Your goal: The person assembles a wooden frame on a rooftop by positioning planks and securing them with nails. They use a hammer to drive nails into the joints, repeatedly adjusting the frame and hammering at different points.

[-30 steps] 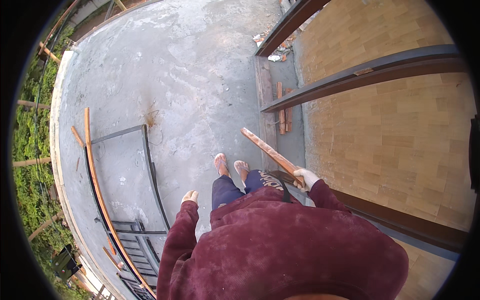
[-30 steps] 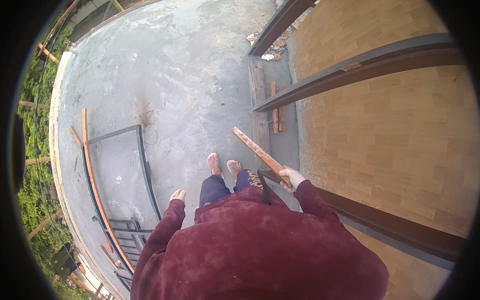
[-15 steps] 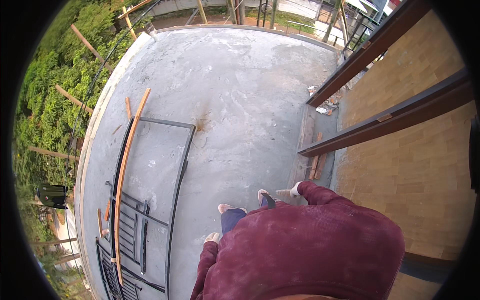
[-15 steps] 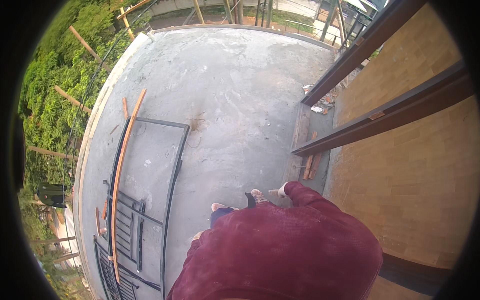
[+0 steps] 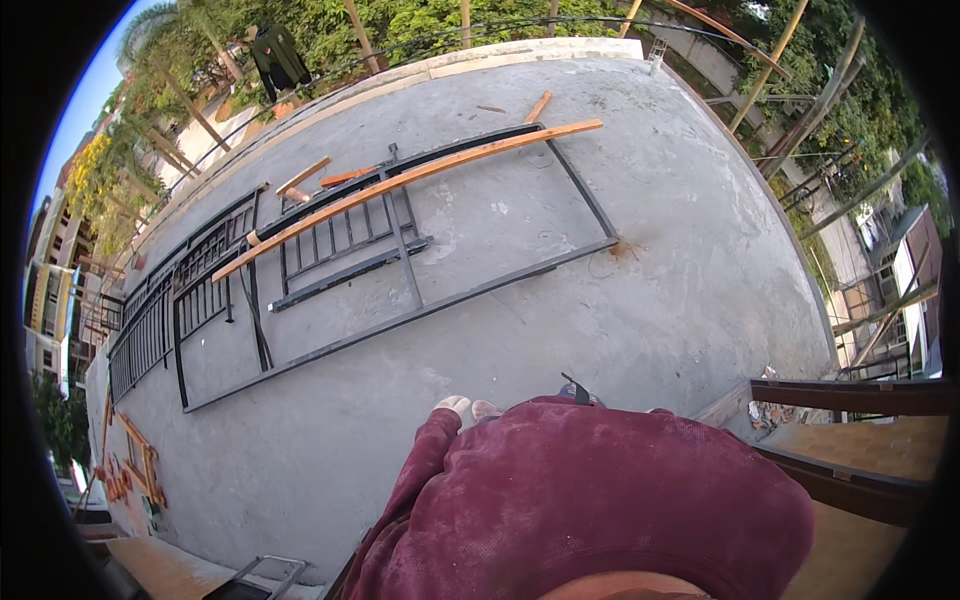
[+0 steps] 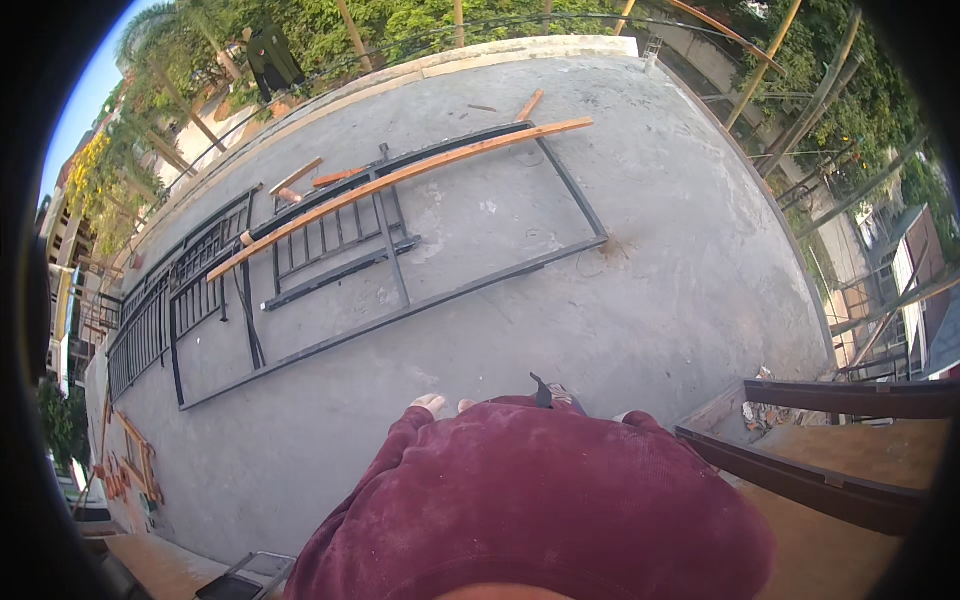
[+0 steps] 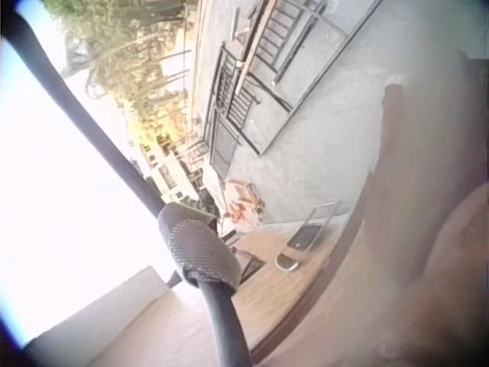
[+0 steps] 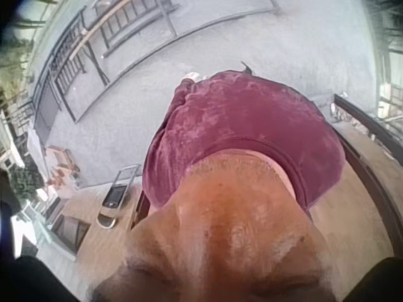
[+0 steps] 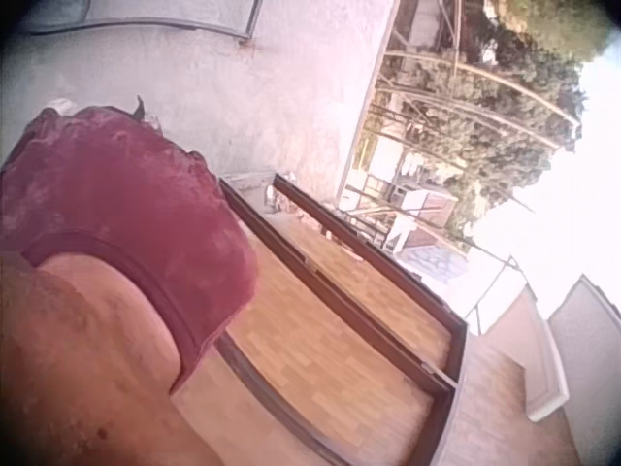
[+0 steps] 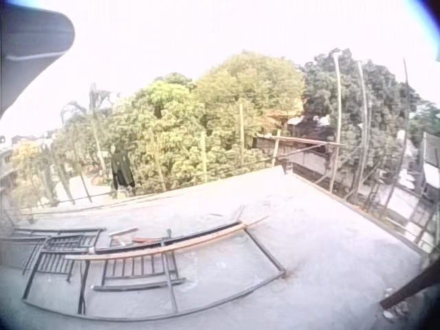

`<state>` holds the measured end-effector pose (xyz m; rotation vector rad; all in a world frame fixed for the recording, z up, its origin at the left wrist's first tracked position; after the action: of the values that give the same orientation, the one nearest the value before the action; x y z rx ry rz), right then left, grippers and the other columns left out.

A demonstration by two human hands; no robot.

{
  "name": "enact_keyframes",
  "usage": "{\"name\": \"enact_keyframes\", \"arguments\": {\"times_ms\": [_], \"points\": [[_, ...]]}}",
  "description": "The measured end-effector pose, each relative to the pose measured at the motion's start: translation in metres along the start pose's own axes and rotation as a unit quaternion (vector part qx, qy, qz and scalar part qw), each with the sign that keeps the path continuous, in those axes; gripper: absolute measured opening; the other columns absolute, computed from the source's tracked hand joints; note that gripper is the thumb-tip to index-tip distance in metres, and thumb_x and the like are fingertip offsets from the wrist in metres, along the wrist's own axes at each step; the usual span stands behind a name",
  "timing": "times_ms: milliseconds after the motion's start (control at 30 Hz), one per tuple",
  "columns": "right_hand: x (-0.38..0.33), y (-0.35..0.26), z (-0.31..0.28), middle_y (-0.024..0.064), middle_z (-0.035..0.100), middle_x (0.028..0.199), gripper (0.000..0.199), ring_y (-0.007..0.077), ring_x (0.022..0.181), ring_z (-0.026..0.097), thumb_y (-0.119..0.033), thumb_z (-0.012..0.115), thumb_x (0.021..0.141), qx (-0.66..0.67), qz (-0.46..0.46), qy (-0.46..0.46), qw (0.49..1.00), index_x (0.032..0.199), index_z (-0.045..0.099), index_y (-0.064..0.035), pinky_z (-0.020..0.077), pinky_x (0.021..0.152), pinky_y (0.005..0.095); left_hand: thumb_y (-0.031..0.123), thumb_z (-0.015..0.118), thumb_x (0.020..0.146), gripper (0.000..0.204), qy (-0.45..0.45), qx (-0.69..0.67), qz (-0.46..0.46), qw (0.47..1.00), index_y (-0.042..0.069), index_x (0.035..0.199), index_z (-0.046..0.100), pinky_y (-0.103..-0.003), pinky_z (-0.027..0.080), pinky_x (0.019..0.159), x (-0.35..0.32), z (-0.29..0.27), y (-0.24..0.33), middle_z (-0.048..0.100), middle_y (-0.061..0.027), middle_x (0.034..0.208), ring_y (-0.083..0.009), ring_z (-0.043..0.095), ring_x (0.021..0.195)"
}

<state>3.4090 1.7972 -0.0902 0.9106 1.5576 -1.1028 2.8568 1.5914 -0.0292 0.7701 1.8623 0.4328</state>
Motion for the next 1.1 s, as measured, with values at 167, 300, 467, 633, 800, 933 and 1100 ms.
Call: {"name": "enact_keyframes", "arguments": {"times_ms": [167, 300, 467, 633, 800, 933, 1100], "points": [[0.037, -0.132, -0.101, 0.018, 0.074, 0.113, 0.046, 0.0304, 0.105, 0.071, -0.036, 0.073, 0.078, -0.171, -0.027, -0.014, 0.985, 0.115, 0.077, -0.0097, 0.0525, 0.09, 0.0454, 0.038, 0.063, 0.097, 0.044, 0.183, -0.133, -0.006, 0.974, 0.005, 0.125, 0.07, -0.038, 0.05, 0.101, -0.021, -0.045, -0.097, 0.073, -0.0154, 0.122, -0.0281, 0.067, 0.116], [0.02, -0.32, -0.18, 0.0135, 0.076, 0.095, 0.045, 0.0269, 0.082, 0.073, -0.039, 0.077, 0.077, -0.057, 0.112, 0.135, 0.983, 0.107, 0.078, -0.0045, 0.0563, 0.074, 0.0424, 0.031, 0.067, 0.097, 0.039, 0.302, -0.322, -0.14, 0.886, 0.003, 0.123, 0.071, -0.036, 0.05, 0.098, -0.067, -0.062, -0.242, 0.075, -0.0101, 0.117, -0.021, 0.067, 0.11], [-0.022, -0.543, -0.231, 0.0127, 0.071, 0.076, 0.038, 0.0267, 0.057, 0.065, -0.036, 0.077, 0.072, -0.183, 0.003, 0.194, 0.964, 0.091, 0.079, -0.0033, 0.0533, 0.054, 0.0409, 0.032, 0.064, 0.091, 0.031, 0.329, -0.307, -0.348, 0.822, 0.006, 0.104, 0.072, -0.042, 0.051, 0.076, -0.174, 0.008, -0.358, 0.071, -0.0111, 0.096, -0.0274, 0.065, 0.086], [0.018, -0.708, -0.243, 0.0135, 0.064, 0.069, 0.036, 0.0255, 0.052, 0.06, -0.035, 0.075, 0.076, -0.074, -0.072, 0.126, 0.987, 0.086, 0.073, -0.0003, 0.0456, 0.047, 0.0422, 0.045, 0.054, 0.093, 0.048, 0.123, -0.147, -0.42, 0.887, 0.007, 0.117, 0.071, -0.047, 0.049, 0.101, -0.25, 0.06, -0.388, 0.069, -0.02, 0.126, -0.04, 0.063, 0.119], [0.122, -0.857, -0.21, 0.0144, 0.065, 0.069, 0.031, 0.0254, 0.047, 0.058, -0.031, 0.076, 0.081, -0.044, -0.109, 0.044, 0.992, 0.097, 0.076, -0.0044, 0.045, 0.043, 0.0418, 0.047, 0.057, 0.095, 0.05, 0.094, -0.213, -0.435, 0.87, 0.008, 0.123, 0.07, -0.045, 0.048, 0.104, -0.252, 0.021, -0.38, 0.07, -0.0171, 0.126, -0.0368, 0.064, 0.122], [0.164, -1.023, -0.144, 0.0173, 0.072, 0.091, 0.04, 0.0299, 0.069, 0.07, -0.036, 0.075, 0.076, -0.381, -0.105, 0.009, 0.918, 0.102, 0.076, -0.005, 0.0538, 0.059, 0.0423, 0.047, 0.06, 0.096, 0.052, 0.309, -0.407, -0.436, 0.741, 0.007, 0.128, 0.069, -0.041, 0.049, 0.104, -0.249, -0.056, -0.391, 0.072, -0.0131, 0.126, -0.0302, 0.065, 0.121], [0.188, -1.195, -0.092, 0.0156, 0.072, 0.083, 0.039, 0.0281, 0.067, 0.07, -0.039, 0.076, 0.073, -0.561, -0.176, 0.013, 0.809, 0.093, 0.078, -0.0056, 0.0535, 0.059, 0.0417, 0.039, 0.062, 0.099, 0.044, 0.492, -0.521, -0.351, 0.602, 0.009, 0.13, 0.069, -0.036, 0.048, 0.104, -0.235, -0.195, -0.409, 0.072, -0.0103, 0.126, -0.0221, 0.066, 0.119]]}}
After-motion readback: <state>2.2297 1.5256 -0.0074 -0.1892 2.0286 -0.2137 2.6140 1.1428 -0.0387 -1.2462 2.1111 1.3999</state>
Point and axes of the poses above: each hand's wrist, its own x-axis towards the middle knuckle, its own z-axis out of the palm, y = z × x, the point moved 2 cm from there along x, towards the middle knuckle
